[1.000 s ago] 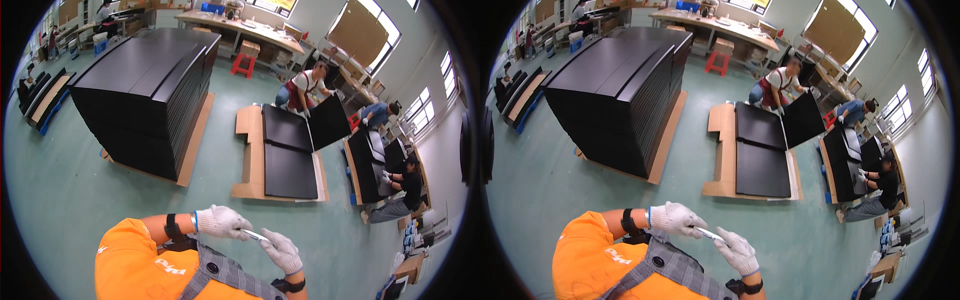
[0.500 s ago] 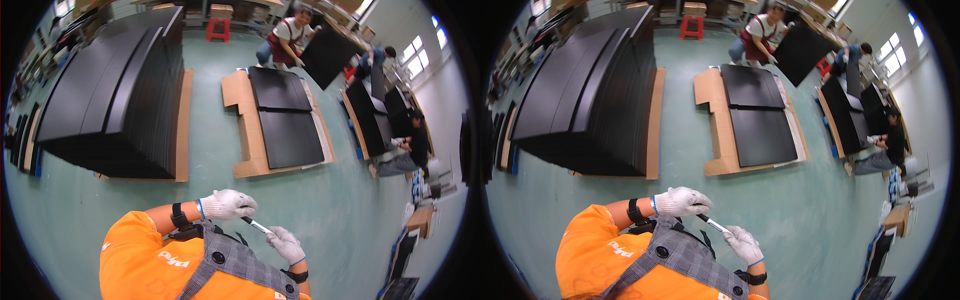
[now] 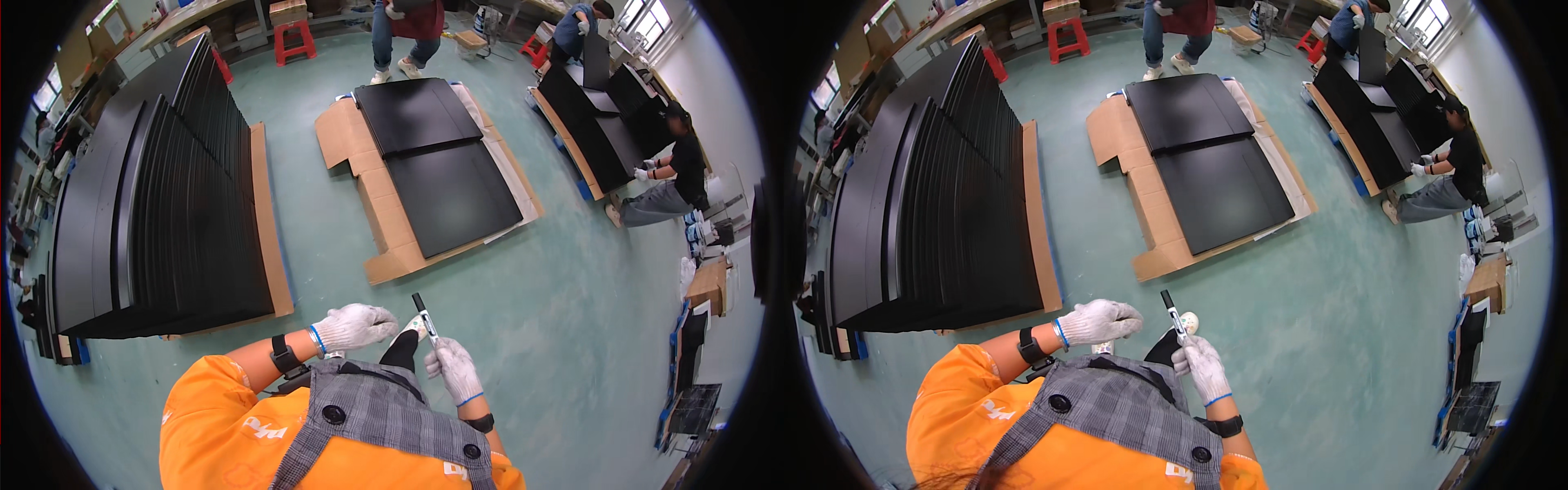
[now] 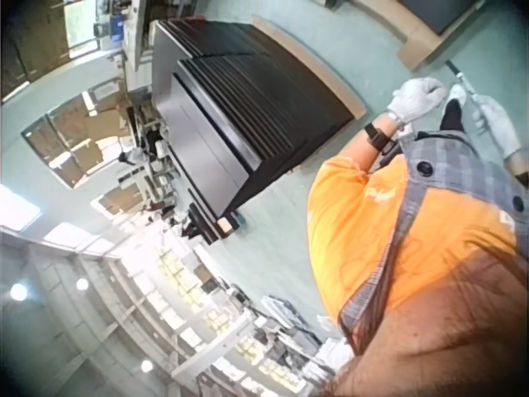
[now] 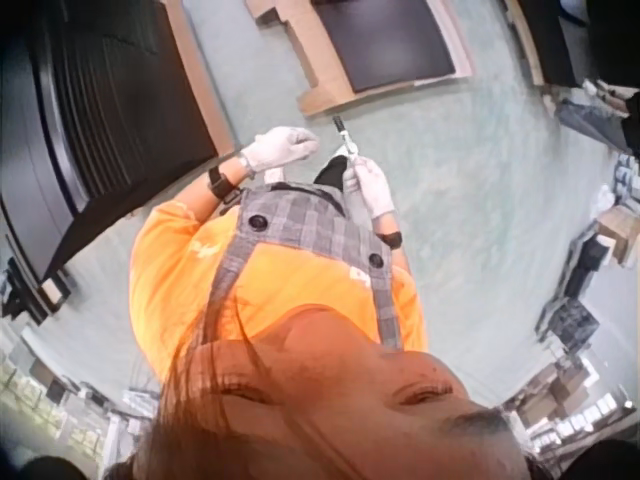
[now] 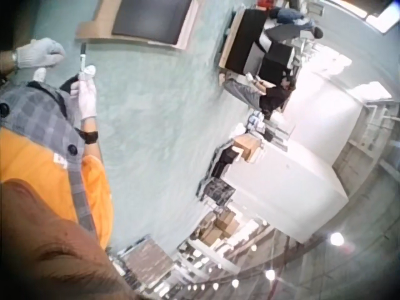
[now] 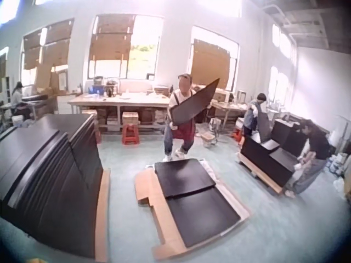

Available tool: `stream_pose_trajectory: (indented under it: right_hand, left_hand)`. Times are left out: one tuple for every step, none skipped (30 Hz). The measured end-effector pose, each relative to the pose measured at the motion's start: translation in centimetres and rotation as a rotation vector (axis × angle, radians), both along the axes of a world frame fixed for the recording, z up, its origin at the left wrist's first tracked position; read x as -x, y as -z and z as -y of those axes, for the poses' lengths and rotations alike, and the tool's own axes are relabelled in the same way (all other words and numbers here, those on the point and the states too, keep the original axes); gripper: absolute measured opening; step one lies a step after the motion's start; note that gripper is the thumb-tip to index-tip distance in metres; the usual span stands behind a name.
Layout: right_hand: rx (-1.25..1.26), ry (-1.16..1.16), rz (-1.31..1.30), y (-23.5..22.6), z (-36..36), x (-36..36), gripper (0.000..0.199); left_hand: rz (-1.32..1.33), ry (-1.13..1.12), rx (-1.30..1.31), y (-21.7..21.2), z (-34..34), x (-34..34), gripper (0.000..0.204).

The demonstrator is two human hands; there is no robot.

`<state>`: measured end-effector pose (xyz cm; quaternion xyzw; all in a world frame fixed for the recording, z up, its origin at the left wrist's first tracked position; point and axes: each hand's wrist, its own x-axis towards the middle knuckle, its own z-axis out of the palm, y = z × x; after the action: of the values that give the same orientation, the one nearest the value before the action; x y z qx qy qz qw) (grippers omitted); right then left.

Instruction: Moving and stacking large black metal or plastic panels in a manufacturing environment.

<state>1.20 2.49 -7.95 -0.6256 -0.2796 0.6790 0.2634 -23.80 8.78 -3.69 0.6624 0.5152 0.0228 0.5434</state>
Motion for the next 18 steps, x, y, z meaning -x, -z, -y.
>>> stream_pose_trajectory:
  right_hand:
    - [-0.001,0.009,-0.059,0.4,-1.5,-0.8,0.03]
    - [-0.004,-0.004,-0.061,0.6,-3.2,-1.7,0.03]
    - [0.006,-0.027,-0.149,0.8,-5.1,-2.5,0.031]
    - [0.081,-0.008,-0.221,0.9,-6.7,-3.3,0.032]
    - [0.042,-0.047,-0.264,1.0,-8.1,-4.1,0.03]
    - [0.016,-0.074,-0.275,1.0,-9.2,-4.7,0.03]
    - [0.041,-0.14,-0.27,1.2,-10.6,-5.2,0.025]
    - [0.057,-0.207,-0.282,1.3,-12.1,-5.8,0.021]
    - [0.118,-0.33,-0.228,1.7,-13.7,-6.0,0.025]
    - [0.119,-0.34,-0.255,1.9,-14.7,-6.5,0.025]
    - [0.09,-0.403,-0.248,2.2,-15.5,-6.8,0.027]
    - [0.088,-0.466,-0.218,2.5,-16.2,-7.1,0.028]
    - [0.053,-0.552,-0.173,2.9,-16.7,-7.3,0.026]
    - [0.071,-0.556,-0.175,3.3,-17.2,-7.5,0.026]
    - [0.153,-0.56,-0.202,3.8,-17.8,-7.6,0.027]
    - [0.264,-0.546,-0.234,4.2,-18.3,-7.7,0.027]
    - [0.303,-0.547,-0.222,4.7,-19.1,-7.8,0.029]
    - [0.272,-0.546,-0.273,4.9,-19.5,-7.9,0.029]
  left_hand:
    - [-0.001,-0.013,0.031,0.2,-1.1,-1.3,0.039]
    - [-0.028,-0.006,0.051,0.3,-2.2,-2.7,0.041]
    - [-0.004,-0.042,0.058,0.3,-3.4,-4.1,0.041]
    - [0.014,-0.131,0.134,0.5,-4.4,-5.6,0.041]
    - [0.004,-0.199,0.209,0.6,-5.4,-7.0,0.042]
    - [0.014,-0.219,0.226,1.0,-6.3,-8.2,0.042]
    - [0.013,-0.248,0.242,1.5,-7.4,-9.4,0.042]
    - [0.01,-0.262,0.244,2.1,-8.4,-10.4,0.041]
    - [0.016,-0.284,0.268,2.9,-9.1,-11.2,0.041]
    - [0.095,-0.393,0.295,3.7,-9.6,-11.9,0.04]
    - [0.176,-0.49,0.338,4.5,-9.9,-12.4,0.039]
    - [0.169,-0.514,0.351,5.2,-10.3,-12.5,0.039]
    - [0.181,-0.541,0.382,6.0,-10.8,-12.2,0.037]
    - [0.134,-0.553,0.459,6.7,-11.3,-12.1,0.035]
    - [0.344,-0.702,0.472,7.2,-11.3,-11.8,0.043]
    - [0.325,-0.718,0.491,7.8,-11.9,-11.5,0.043]
    - [0.276,-0.775,0.39,8.2,-12.4,-10.9,0.048]
    - [0.223,-0.804,0.273,8.5,-12.8,-10.2,0.054]
